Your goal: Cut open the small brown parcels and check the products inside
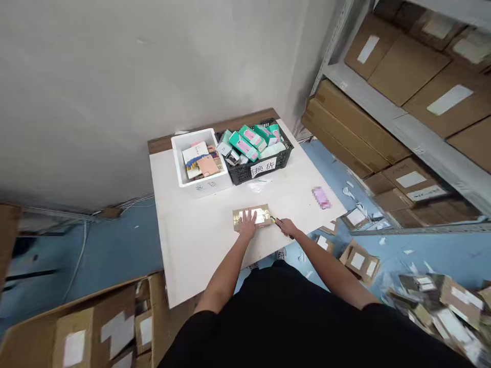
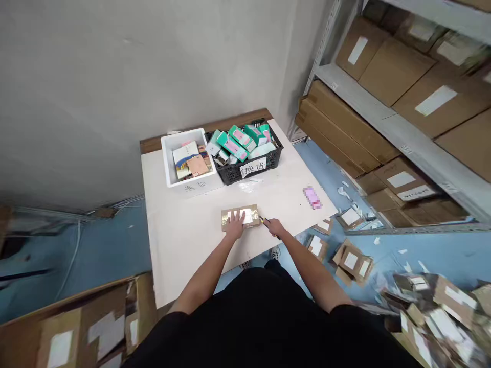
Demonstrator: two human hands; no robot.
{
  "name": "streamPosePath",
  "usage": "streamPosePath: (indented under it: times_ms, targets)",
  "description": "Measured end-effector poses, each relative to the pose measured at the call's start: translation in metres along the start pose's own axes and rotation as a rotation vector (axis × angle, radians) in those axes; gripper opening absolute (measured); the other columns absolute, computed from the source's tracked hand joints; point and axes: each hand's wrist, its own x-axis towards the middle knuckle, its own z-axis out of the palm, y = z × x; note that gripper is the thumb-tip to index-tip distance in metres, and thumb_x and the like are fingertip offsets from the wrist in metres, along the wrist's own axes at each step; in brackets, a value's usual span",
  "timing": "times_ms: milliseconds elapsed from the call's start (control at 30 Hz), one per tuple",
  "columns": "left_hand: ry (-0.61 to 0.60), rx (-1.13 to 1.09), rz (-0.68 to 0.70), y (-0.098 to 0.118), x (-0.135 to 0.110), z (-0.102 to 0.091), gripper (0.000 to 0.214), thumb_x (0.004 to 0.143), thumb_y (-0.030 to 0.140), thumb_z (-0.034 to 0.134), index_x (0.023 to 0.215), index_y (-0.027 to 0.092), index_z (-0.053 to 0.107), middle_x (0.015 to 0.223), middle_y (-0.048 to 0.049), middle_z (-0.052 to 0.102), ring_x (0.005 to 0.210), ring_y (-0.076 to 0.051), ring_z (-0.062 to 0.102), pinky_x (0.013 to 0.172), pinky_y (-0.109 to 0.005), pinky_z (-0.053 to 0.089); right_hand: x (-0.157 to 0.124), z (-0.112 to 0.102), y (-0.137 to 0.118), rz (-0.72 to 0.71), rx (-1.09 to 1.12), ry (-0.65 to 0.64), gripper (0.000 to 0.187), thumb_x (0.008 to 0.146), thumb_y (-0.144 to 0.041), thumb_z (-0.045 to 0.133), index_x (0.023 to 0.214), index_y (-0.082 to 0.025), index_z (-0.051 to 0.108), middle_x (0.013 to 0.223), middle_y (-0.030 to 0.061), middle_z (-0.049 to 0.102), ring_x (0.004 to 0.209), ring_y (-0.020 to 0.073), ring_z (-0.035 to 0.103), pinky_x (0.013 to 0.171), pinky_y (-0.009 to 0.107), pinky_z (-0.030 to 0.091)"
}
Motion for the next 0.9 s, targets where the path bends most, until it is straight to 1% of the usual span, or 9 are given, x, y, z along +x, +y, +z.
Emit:
streamPosePath:
  times_ms: [100, 200, 267, 333, 433, 500, 667, 800, 900]
  targets:
    - [-0.021, -0.012, -0.009, 0.0, 0.003, -0.006, 0.077, 0.101, 0.056, 0.043, 0.169, 0.033, 0.017, 0.179, -0.0026, 0.005, 0.163, -0.036, 0.003, 0.128, -0.059, 0.019, -0.004, -0.003, 0.01, 0.031, 0.062, 0.042, 0.061, 0.106, -0.059, 0.044, 0.058, -0.022, 0.053, 0.041, -0.0014, 0.052, 0.042, 0.0134, 0.056, 0.055, 0.021, 0.044]
    - [0.032, -0.041, 0.034, -0.005, 0.005, -0.018, 0.072, 0.1, 0.057, 0.047, 0.166, 0.035, 0.03, 0.177, -0.0048, 0.02, 0.16, -0.039, 0.016, 0.124, -0.06, 0.027, -0.005, 0.006, 0.012, 0.109, 0.232, 0.227, 0.055, 0.106, -0.06, 0.041, 0.068, -0.022, 0.053, 0.047, -0.0026, 0.056, 0.042, 0.013, 0.058, 0.053, 0.021, 0.045]
    - [0.089, -0.073, 0.072, -0.014, 0.005, -0.028, 0.062, 0.102, 0.052, 0.044, 0.161, 0.034, 0.041, 0.172, -0.0056, 0.034, 0.156, -0.037, 0.027, 0.121, -0.056, 0.033, -0.004, 0.023, 0.007, 0.17, 0.351, 0.331, 0.049, 0.104, -0.062, 0.043, 0.077, -0.022, 0.053, 0.053, -0.0033, 0.059, 0.043, 0.013, 0.06, 0.051, 0.022, 0.047]
    - [0.126, -0.099, 0.07, -0.026, 0.004, -0.036, 0.056, 0.104, 0.047, 0.039, 0.158, 0.032, 0.046, 0.169, -0.0057, 0.04, 0.155, -0.032, 0.03, 0.121, -0.051, 0.034, -0.001, 0.047, -0.003, 0.216, 0.432, 0.343, 0.042, 0.097, -0.063, 0.058, 0.087, -0.023, 0.054, 0.062, -0.0028, 0.064, 0.046, 0.0141, 0.064, 0.051, 0.023, 0.049]
    - [0.118, -0.107, -0.009, -0.044, -0.004, -0.039, 0.057, 0.105, 0.041, 0.037, 0.161, 0.033, 0.04, 0.173, -0.0047, 0.031, 0.16, -0.031, 0.019, 0.124, -0.051, 0.027, 0.008, 0.081, -0.026, 0.272, 0.523, 0.356, 0.05, 0.083, -0.064, 0.075, 0.101, -0.023, 0.054, 0.08, 0.0019, 0.072, 0.054, 0.0167, 0.07, 0.052, 0.025, 0.052]
    - [0.095, -0.1, -0.087, -0.054, -0.014, -0.036, 0.063, 0.102, 0.04, 0.044, 0.164, 0.034, 0.034, 0.175, -0.0061, 0.025, 0.161, -0.034, 0.016, 0.125, -0.052, 0.025, 0.019, 0.091, -0.044, 0.321, 0.531, 0.352, 0.059, 0.08, -0.067, 0.077, 0.109, -0.021, 0.054, 0.088, 0.0056, 0.074, 0.058, 0.0187, 0.072, 0.053, 0.026, 0.053]
    - [-0.058, -0.108, -0.296, -0.066, -0.044, -0.023, 0.093, 0.087, 0.044, 0.064, 0.167, 0.019, 0.025, 0.161, -0.0243, 0.041, 0.142, -0.041, 0.047, 0.112, -0.051, 0.043, 0.067, 0.069, -0.097, 0.309, 0.276, 0.301, 0.073, 0.076, -0.072, 0.077, 0.12, -0.018, 0.055, 0.108, 0.0149, 0.075, 0.089, 0.0276, 0.077, 0.066, 0.031, 0.057]
    - [-0.171, -0.214, -0.129, -0.074, -0.062, -0.023, 0.069, 0.092, 0.039, 0.058, 0.158, 0.025, 0.043, 0.137, -0.0146, 0.066, 0.118, -0.028, 0.068, 0.094, -0.035, 0.055, 0.096, 0.046, -0.144, 0.197, 0.1, 0.305, 0.058, 0.087, -0.061, 0.072, 0.122, -0.016, 0.059, 0.12, 0.0209, 0.073, 0.11, 0.034, 0.072, 0.079, 0.035, 0.056]
    - [-0.135, -0.207, -0.069, -0.08, -0.062, -0.033, 0.049, 0.092, 0.031, 0.057, 0.14, 0.029, 0.062, 0.13, -0.0096, 0.07, 0.116, -0.026, 0.069, 0.092, -0.033, 0.056, 0.09, 0.042, -0.151, 0.129, 0.083, 0.299, 0.059, 0.088, -0.059, 0.072, 0.125, -0.016, 0.059, 0.122, 0.021, 0.073, 0.113, 0.0351, 0.071, 0.083, 0.035, 0.055]
